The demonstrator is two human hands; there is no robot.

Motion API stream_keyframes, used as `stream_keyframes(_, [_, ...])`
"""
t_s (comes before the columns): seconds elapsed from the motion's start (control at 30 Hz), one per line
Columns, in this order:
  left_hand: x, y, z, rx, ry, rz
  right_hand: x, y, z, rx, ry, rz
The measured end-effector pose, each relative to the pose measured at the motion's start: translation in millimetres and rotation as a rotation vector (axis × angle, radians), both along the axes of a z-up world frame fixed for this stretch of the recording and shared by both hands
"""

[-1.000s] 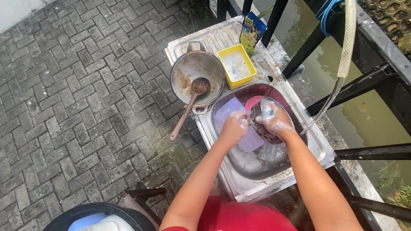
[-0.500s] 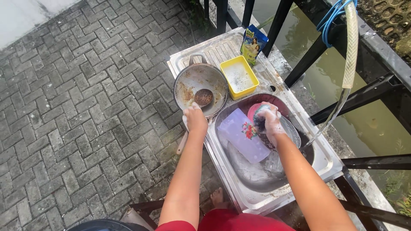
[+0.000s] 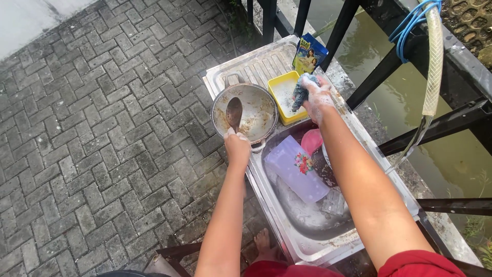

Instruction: Washing and rinsing various pots and bowls in an outdoor sink using a sponge and soap

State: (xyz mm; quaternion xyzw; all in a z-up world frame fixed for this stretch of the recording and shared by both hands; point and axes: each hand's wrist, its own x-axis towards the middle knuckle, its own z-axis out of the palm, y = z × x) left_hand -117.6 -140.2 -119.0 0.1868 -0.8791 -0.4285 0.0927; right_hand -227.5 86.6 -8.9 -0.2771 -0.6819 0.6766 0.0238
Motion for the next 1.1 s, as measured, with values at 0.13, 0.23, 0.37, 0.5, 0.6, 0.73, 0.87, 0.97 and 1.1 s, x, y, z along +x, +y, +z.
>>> stream_keyframes(0.13, [-5.6,-7.1,-18.6,0.099,0.043,0.081,-25.1,16.3,-35.8,0.778,0.098,0.307])
stream_keyframes(0.23, [13.1,-4.7,34.7,0.305,-0.033,0.089,-57.3,35.3,-96.6,1.708,0.205,0.475])
stream_keyframes(0.37, [18.3,0.4,34.9,0.497,-0.059,0.079,-64.8,22.2,-153.6,1.328,0.106,0.889])
stream_keyframes(0.5, [28.9,1.0,48.0,0.697,-0.082,0.034,-71.0,9.3,-149.4,1.174,-0.107,0.775])
stream_keyframes(0.6, [21.5,0.6,-2.4,0.824,-0.106,0.011,-65.8,-1.3,-134.4,1.188,-0.236,0.795])
stream_keyframes(0.73, [31.7,1.8,36.4,0.950,-0.192,-0.060,-41.4,-8.1,-100.1,0.985,-0.177,0.689])
stream_keyframes(0.87, [37.9,19.0,62.4,0.963,-0.309,-0.119,18.0,-25.8,4.3,0.523,0.133,0.294])
stream_keyframes(0.97, [41.8,42.9,68.3,1.003,-0.379,-0.212,58.5,-19.9,23.4,0.321,0.368,0.114])
stream_keyframes(1.1, [40.4,87.4,63.5,0.990,-0.402,-0.300,121.0,-16.2,-15.4,0.635,0.525,0.296])
